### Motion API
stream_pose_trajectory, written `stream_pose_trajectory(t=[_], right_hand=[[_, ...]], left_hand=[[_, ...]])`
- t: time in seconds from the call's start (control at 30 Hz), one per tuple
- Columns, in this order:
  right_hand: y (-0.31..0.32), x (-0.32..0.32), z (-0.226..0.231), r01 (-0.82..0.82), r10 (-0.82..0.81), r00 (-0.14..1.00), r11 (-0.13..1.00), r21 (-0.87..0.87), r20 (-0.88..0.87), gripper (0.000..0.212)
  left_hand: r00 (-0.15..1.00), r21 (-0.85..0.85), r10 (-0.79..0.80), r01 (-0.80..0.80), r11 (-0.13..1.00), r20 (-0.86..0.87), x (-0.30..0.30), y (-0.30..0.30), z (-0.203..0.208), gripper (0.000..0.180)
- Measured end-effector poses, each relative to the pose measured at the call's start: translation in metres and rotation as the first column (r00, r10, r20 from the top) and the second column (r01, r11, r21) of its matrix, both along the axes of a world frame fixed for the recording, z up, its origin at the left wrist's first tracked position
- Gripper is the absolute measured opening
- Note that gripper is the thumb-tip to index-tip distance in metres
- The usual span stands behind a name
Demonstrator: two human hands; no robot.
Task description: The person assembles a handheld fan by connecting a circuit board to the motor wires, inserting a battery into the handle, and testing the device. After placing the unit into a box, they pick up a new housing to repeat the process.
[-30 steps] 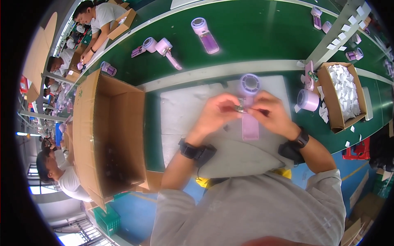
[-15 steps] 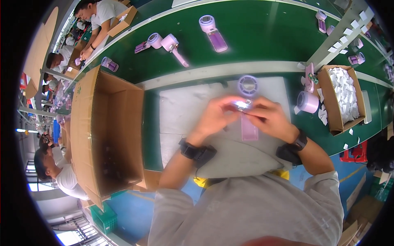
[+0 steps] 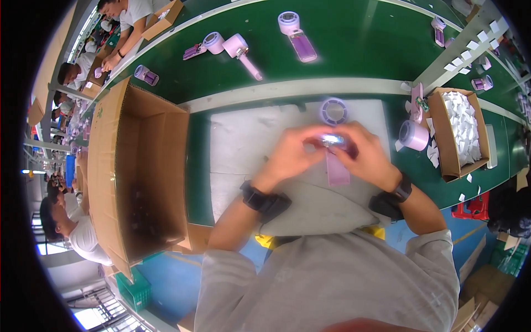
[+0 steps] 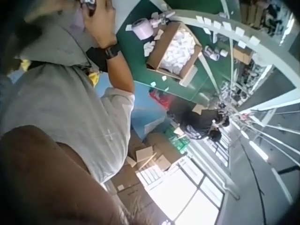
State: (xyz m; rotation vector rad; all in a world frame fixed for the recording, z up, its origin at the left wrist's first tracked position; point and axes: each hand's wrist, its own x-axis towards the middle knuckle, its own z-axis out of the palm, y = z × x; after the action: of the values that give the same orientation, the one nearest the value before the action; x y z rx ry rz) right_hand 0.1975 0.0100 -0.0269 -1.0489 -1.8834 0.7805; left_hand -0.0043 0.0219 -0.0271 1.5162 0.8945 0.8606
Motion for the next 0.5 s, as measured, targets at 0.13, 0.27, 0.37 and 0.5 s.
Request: stream_pose_trajectory(t=[0.13,0.27,0.37,0.5], right_hand=[[0.0029,0.0030,-0.0016,-0.034,0.032,0.999,0.998,0.049,0.035,0.032],[0.0029,0.0046,-0.0011,-0.025,0.024,0.999,0.999,0.039,0.028,0.034],[0.0023,0.0050,-0.0006,-0.030,0.029,0.999,0.999,0.028,0.015,0.035],[0.0038,0.0054,-0.0019,-0.016,0.016,1.000,0.999,0.035,0.011,0.036]], left_hand=[[1.000,-0.021,0.012,-0.012,1.000,0.009,-0.0003,0.0012,-0.0024,0.034],[1.000,-0.012,-0.005,0.005,1.000,0.006,-0.0021,0.0039,-0.0032,0.033],[1.000,0.016,0.008,-0.008,1.000,-0.017,-0.0026,0.0012,-0.0031,0.033],[0.999,0.034,0.035,-0.035,0.999,0.006,-0.0008,0.0002,-0.0055,0.032]])
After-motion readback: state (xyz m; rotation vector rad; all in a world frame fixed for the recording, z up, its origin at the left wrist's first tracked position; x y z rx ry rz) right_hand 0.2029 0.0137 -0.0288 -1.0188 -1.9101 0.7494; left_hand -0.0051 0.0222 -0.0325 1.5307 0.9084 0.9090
